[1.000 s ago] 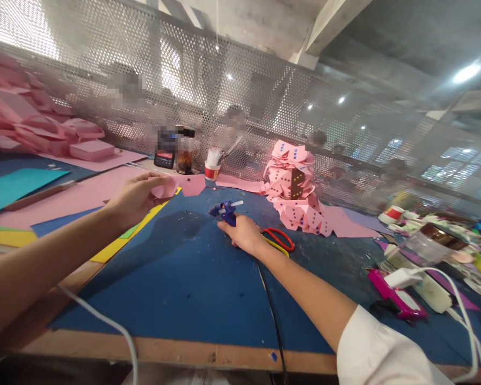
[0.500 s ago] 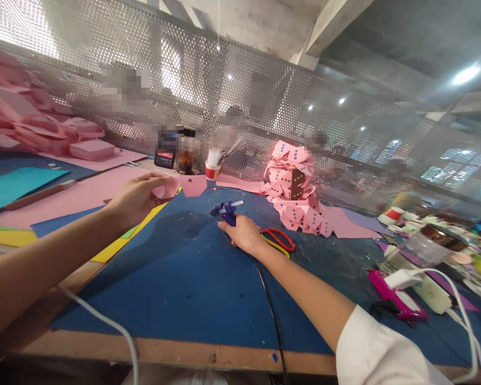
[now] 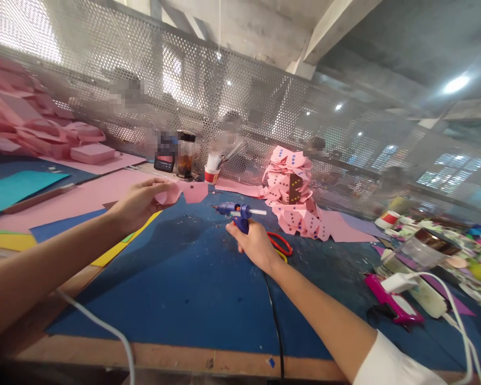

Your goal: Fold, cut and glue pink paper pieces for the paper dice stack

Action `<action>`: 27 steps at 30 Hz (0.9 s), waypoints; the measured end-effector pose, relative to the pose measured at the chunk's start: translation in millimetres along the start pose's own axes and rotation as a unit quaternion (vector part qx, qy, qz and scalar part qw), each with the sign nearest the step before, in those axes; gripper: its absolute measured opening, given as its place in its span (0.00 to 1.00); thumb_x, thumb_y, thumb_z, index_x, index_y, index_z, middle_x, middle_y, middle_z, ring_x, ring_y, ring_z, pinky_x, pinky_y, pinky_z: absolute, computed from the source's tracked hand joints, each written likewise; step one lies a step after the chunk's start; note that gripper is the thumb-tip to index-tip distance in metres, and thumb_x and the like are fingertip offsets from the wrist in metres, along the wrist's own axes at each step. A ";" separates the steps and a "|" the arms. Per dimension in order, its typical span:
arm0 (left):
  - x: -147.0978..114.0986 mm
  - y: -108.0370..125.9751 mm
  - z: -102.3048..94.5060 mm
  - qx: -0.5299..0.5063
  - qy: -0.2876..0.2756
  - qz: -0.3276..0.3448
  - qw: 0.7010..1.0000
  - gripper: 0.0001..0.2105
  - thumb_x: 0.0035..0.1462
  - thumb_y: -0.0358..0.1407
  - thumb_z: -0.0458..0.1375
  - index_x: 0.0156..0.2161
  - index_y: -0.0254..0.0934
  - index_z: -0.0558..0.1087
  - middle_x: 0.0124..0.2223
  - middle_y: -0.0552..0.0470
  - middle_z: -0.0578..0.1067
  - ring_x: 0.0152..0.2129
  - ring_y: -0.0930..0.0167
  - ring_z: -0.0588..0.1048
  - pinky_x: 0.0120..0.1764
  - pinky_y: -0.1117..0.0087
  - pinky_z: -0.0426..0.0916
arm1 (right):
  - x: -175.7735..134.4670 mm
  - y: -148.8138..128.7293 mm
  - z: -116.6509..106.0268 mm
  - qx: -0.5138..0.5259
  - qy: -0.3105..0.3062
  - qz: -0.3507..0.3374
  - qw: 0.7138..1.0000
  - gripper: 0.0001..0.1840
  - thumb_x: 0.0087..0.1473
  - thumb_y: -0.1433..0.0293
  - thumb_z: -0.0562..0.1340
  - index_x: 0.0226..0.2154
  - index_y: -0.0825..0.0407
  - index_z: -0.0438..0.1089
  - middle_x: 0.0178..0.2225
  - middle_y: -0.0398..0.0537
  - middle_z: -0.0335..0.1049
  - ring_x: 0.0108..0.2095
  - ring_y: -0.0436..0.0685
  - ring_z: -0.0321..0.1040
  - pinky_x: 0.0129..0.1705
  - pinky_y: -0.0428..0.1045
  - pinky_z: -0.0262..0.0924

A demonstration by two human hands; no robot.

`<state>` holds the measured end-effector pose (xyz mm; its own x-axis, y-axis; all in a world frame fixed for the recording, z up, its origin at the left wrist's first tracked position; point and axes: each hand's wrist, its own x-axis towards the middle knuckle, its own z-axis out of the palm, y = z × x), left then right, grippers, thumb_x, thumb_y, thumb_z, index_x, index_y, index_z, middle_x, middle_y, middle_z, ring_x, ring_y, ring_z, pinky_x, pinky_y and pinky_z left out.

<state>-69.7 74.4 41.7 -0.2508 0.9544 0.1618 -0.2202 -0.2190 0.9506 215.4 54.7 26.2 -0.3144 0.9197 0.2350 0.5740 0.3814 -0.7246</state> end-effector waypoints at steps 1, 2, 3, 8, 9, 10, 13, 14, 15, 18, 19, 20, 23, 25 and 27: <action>-0.4 -1.0 0.6 0.002 -0.005 -0.003 1.000 0.14 0.39 0.39 0.71 0.29 0.36 0.73 0.28 0.54 0.74 0.28 0.72 0.71 0.31 0.72 0.66 | -5.5 -3.4 -2.7 0.002 0.005 -0.003 1.000 0.21 0.63 0.50 0.58 0.38 0.51 0.71 0.16 0.36 0.65 0.20 0.51 0.67 0.29 0.45 0.61; -0.8 -2.1 1.4 0.004 -0.010 -0.008 1.000 0.14 0.39 0.39 0.71 0.29 0.36 0.73 0.28 0.54 0.74 0.27 0.72 0.71 0.30 0.73 0.66 | -10.8 -6.7 -4.7 0.002 0.011 -0.006 1.000 0.21 0.63 0.50 0.58 0.38 0.51 0.71 0.16 0.36 0.64 0.20 0.51 0.67 0.29 0.45 0.61; -1.3 -3.2 2.4 0.006 -0.016 -0.014 1.000 0.14 0.39 0.39 0.71 0.29 0.36 0.73 0.27 0.55 0.74 0.26 0.73 0.71 0.30 0.73 0.66 | -15.6 -9.7 -6.1 0.002 0.016 -0.009 1.000 0.21 0.63 0.50 0.58 0.37 0.51 0.71 0.17 0.36 0.64 0.20 0.51 0.66 0.28 0.45 0.61; -7.7 -6.2 9.6 0.013 -0.051 -0.047 0.998 0.14 0.39 0.39 0.72 0.30 0.36 0.73 0.27 0.54 0.73 0.24 0.73 0.70 0.28 0.73 0.68 | -28.8 -14.6 -4.4 -0.048 0.041 -0.029 0.998 0.20 0.64 0.51 0.58 0.36 0.51 0.73 0.17 0.38 0.64 0.19 0.52 0.66 0.28 0.47 0.62; -9.5 -5.9 11.2 0.012 -0.059 -0.051 0.997 0.14 0.40 0.38 0.72 0.30 0.35 0.73 0.27 0.54 0.73 0.23 0.73 0.70 0.27 0.73 0.68 | -29.5 -13.5 -3.1 -0.062 0.049 -0.041 0.996 0.20 0.63 0.52 0.59 0.37 0.51 0.73 0.19 0.39 0.66 0.20 0.53 0.67 0.29 0.47 0.63; -11.2 -5.5 12.6 0.012 -0.065 -0.055 0.996 0.15 0.40 0.38 0.72 0.30 0.35 0.73 0.26 0.54 0.72 0.23 0.73 0.70 0.26 0.73 0.68 | -30.0 -12.1 -1.9 -0.074 0.057 -0.059 0.994 0.20 0.63 0.52 0.59 0.38 0.51 0.74 0.21 0.41 0.69 0.22 0.54 0.69 0.31 0.47 0.64; -15.4 -3.8 15.7 0.008 -0.081 -0.068 0.994 0.15 0.41 0.38 0.72 0.31 0.36 0.72 0.26 0.55 0.71 0.21 0.73 0.70 0.24 0.73 0.68 | -30.9 -8.1 0.4 -0.107 0.088 -0.120 0.983 0.18 0.63 0.53 0.60 0.40 0.50 0.74 0.28 0.44 0.76 0.28 0.55 0.73 0.34 0.47 0.65; -16.4 -3.3 16.4 0.006 -0.085 -0.071 0.994 0.15 0.41 0.38 0.72 0.31 0.36 0.72 0.25 0.55 0.71 0.21 0.73 0.70 0.24 0.72 0.69 | -31.3 -7.3 0.6 -0.120 0.094 -0.133 0.979 0.17 0.64 0.54 0.60 0.40 0.50 0.74 0.29 0.44 0.76 0.28 0.54 0.73 0.34 0.47 0.64; -17.1 -2.9 17.0 0.003 -0.088 -0.075 0.993 0.15 0.41 0.38 0.72 0.31 0.36 0.72 0.25 0.55 0.71 0.20 0.73 0.70 0.24 0.72 0.69 | -31.7 -6.9 0.7 -0.133 0.097 -0.141 0.976 0.16 0.64 0.55 0.60 0.40 0.50 0.74 0.28 0.44 0.76 0.27 0.54 0.73 0.32 0.47 0.63; -18.8 -1.7 18.2 -0.008 -0.097 -0.081 0.992 0.15 0.41 0.38 0.72 0.31 0.36 0.72 0.25 0.55 0.70 0.20 0.74 0.70 0.23 0.73 0.70 | -32.2 -6.7 0.5 -0.161 0.090 -0.152 0.971 0.15 0.65 0.57 0.60 0.40 0.51 0.73 0.25 0.42 0.73 0.22 0.52 0.69 0.28 0.46 0.60; -19.3 -1.3 18.5 -0.012 -0.100 -0.083 0.991 0.15 0.41 0.37 0.72 0.31 0.36 0.71 0.25 0.56 0.70 0.19 0.74 0.70 0.23 0.73 0.70 | -32.0 -6.6 0.6 -0.165 0.088 -0.155 0.970 0.14 0.65 0.57 0.60 0.40 0.51 0.72 0.24 0.41 0.73 0.21 0.52 0.68 0.27 0.46 0.59; -19.7 -0.8 18.8 -0.015 -0.103 -0.086 0.991 0.16 0.41 0.37 0.72 0.32 0.36 0.71 0.25 0.56 0.70 0.19 0.74 0.70 0.23 0.73 0.70 | -31.7 -6.3 0.8 -0.168 0.089 -0.158 0.969 0.14 0.65 0.58 0.61 0.40 0.51 0.72 0.24 0.41 0.72 0.21 0.52 0.68 0.26 0.46 0.58; -20.2 0.2 19.0 -0.017 -0.108 -0.090 0.990 0.16 0.41 0.37 0.72 0.32 0.36 0.71 0.25 0.56 0.71 0.19 0.73 0.70 0.23 0.72 0.70 | -30.6 -4.7 1.8 -0.176 0.096 -0.168 0.965 0.13 0.64 0.58 0.61 0.41 0.51 0.72 0.24 0.41 0.72 0.21 0.52 0.67 0.26 0.46 0.56; -20.0 0.2 18.6 -0.014 -0.113 -0.086 0.990 0.15 0.42 0.37 0.72 0.32 0.36 0.71 0.26 0.56 0.71 0.20 0.73 0.70 0.23 0.71 0.70 | -29.9 -3.2 2.6 -0.181 0.100 -0.170 0.963 0.13 0.65 0.58 0.61 0.41 0.51 0.72 0.24 0.41 0.72 0.21 0.53 0.68 0.26 0.47 0.56; -19.4 -0.5 17.7 -0.011 -0.121 -0.081 0.989 0.15 0.42 0.37 0.72 0.32 0.36 0.71 0.25 0.56 0.70 0.19 0.74 0.69 0.23 0.71 0.70 | -29.5 -1.5 3.3 -0.186 0.105 -0.173 0.961 0.13 0.65 0.58 0.61 0.42 0.51 0.72 0.24 0.42 0.73 0.22 0.53 0.69 0.26 0.46 0.56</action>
<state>-48.1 59.6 42.8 0.0213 0.9973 0.0698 -0.2603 -0.0619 0.9635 221.4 26.7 18.1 -0.3984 0.7157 0.5736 0.7059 0.6386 -0.3065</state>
